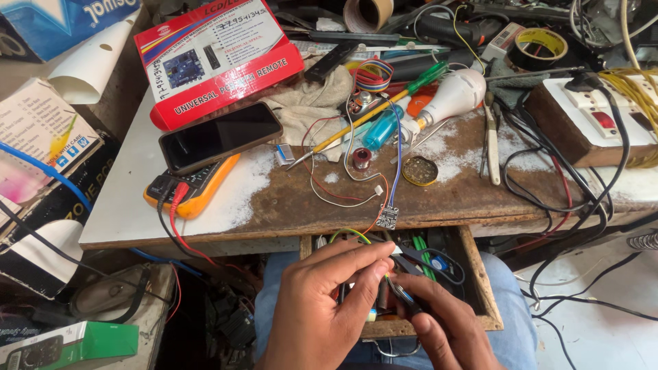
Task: The person uses a soldering iron to attach multiple colored wires to a small circuit board. They strip the wire ends with pliers, apply solder to the connections, and manipulate the components on a cluttered workbench.
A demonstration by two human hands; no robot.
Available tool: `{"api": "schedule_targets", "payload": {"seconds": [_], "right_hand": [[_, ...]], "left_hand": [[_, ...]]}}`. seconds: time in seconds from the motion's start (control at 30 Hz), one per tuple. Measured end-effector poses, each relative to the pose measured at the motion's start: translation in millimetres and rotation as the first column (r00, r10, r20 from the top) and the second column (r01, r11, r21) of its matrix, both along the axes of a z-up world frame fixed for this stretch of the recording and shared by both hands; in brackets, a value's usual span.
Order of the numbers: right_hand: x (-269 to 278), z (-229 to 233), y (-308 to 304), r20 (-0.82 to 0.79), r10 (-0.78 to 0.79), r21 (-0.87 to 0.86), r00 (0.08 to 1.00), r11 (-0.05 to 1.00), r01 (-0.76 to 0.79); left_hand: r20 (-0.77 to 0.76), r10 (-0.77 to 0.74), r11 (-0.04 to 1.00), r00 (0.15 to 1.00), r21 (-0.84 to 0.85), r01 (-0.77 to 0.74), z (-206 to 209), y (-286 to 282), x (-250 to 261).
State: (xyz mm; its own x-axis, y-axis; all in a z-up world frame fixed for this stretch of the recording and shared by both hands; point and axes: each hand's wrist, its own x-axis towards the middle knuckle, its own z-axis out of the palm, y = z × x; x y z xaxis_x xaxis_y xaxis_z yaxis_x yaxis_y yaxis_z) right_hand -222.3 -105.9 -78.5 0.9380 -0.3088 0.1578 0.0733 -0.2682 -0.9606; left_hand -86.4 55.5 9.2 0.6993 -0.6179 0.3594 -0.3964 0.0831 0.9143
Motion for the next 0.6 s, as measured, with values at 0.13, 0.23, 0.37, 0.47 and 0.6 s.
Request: {"api": "schedule_targets", "payload": {"seconds": [0.13, 0.23, 0.37, 0.47, 0.6], "right_hand": [[3, 6, -3, 0.15, 0.099, -0.134, 0.984, 0.988, -0.079], [9, 5, 1, 0.1, 0.01, -0.198, 0.995, 0.98, 0.01], [12, -9, 17, 0.261, -0.217, -0.031, 0.941, 0.972, 0.233], [13, -15, 21, 0.497, -0.278, -0.005, 0.822, 0.946, 0.323], [15, -10, 19, 0.603, -0.091, -0.168, 0.793, 0.957, 0.237]], "left_hand": [[-0.074, 0.016, 0.999, 0.997, -0.033, -0.018, -4, 2, -1], [-0.275, -0.053, 0.99, 0.96, -0.142, 0.014, -11, 2, 2], [-0.502, -0.162, 0.985, 0.849, -0.134, 0.109, -30, 6, 4], [-0.533, -0.265, 0.964, 0.804, -0.158, 0.213, -49, 8, 3], [-0.558, -0.349, 0.937, 0.753, -0.234, 0.261, -78, 1, -5]]}}
